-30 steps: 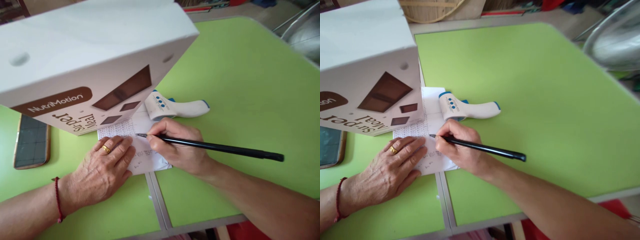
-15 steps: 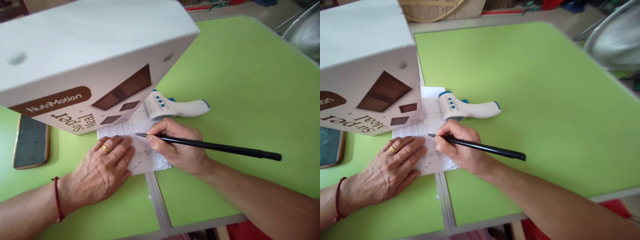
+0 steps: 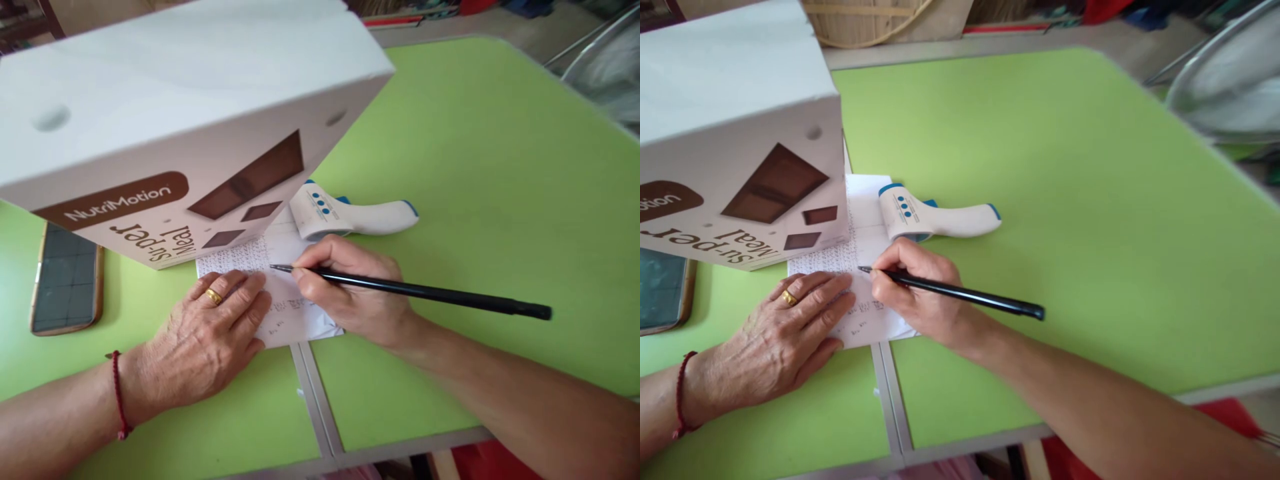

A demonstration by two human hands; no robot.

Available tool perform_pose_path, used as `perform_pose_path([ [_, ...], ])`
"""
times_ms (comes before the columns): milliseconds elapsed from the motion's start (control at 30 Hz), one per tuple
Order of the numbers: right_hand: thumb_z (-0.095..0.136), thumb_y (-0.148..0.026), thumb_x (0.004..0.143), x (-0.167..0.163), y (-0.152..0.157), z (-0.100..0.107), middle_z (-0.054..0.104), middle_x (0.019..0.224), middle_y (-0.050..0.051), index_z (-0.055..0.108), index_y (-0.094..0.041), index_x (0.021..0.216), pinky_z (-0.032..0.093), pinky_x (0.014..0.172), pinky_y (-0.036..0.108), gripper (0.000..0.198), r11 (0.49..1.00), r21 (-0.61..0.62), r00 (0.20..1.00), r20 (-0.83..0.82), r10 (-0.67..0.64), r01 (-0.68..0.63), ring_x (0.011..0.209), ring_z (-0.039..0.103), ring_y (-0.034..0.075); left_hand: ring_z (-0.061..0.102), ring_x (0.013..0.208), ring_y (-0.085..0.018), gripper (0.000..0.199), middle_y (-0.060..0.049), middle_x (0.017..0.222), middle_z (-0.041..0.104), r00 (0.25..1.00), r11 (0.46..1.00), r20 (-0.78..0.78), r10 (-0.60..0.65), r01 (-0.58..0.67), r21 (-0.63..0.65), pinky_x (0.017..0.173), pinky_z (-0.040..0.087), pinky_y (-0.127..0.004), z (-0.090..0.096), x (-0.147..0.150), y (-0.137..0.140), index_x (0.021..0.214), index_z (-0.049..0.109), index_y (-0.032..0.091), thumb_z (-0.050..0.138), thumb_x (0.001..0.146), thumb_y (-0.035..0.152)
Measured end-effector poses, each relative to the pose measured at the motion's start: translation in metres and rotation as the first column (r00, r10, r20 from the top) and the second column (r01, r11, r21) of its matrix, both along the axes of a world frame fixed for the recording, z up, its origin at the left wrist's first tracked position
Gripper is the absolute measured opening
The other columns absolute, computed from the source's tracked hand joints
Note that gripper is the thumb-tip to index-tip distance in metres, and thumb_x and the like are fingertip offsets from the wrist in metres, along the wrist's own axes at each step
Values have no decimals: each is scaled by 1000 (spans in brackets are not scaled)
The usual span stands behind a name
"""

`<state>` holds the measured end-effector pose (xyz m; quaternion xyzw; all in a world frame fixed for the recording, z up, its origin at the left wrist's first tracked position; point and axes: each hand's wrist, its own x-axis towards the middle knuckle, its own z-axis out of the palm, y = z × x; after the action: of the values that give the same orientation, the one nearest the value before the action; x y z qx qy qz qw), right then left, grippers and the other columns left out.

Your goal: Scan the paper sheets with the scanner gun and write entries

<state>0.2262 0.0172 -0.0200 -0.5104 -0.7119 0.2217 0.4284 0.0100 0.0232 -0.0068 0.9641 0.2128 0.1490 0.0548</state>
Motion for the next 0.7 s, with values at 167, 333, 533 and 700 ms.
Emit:
perform_pose_path([
  [167, 60, -16, 82, 2, -2, 0, 58, 54, -6, 52, -26, 73, 40, 37, 21, 15, 1000, 21, 999, -42, -18, 19, 41, 51, 10, 57, 115, -33, 34, -20, 131, 60, 1000, 1000, -10, 1, -1, 0, 93, 51, -48, 1, -1, 0, 120, 60, 2, 47, 96, 21],
  [333, 61, -15, 84, 7, -4, 6, 67, 70, -2, 60, -27, 87, 51, 50, 25, 12, 989, 144, 998, 43, -36, 30, 54, 62, 13, 56, 116, -33, 34, -20, 131, 59, 1000, 1000, -6, 2, -2, -10, 94, 50, -47, 1, -2, 0, 121, 59, 2, 47, 96, 22],
  [533, 59, -15, 87, 22, 4, 10, 69, 84, 4, 68, -28, 95, 57, 68, 34, 18, 960, 248, 950, 310, 46, -127, 73, 67, 19, 57, 115, -33, 33, -21, 130, 59, 1000, 1000, -2, -11, 11, -1, 92, 51, -48, 0, -1, 1, 120, 58, 2, 48, 95, 22],
  [700, 45, -12, 93, 32, 5, 9, 70, 92, 7, 67, -26, 108, 56, 78, 40, 31, 963, 183, 873, 480, 87, -197, 86, 66, 23, 62, 101, -29, 21, -17, 110, 66, 997, 1000, 81, -19, 20, -10, 83, 54, -44, 8, -2, -2, 107, 60, 7, 49, 95, 20],
])
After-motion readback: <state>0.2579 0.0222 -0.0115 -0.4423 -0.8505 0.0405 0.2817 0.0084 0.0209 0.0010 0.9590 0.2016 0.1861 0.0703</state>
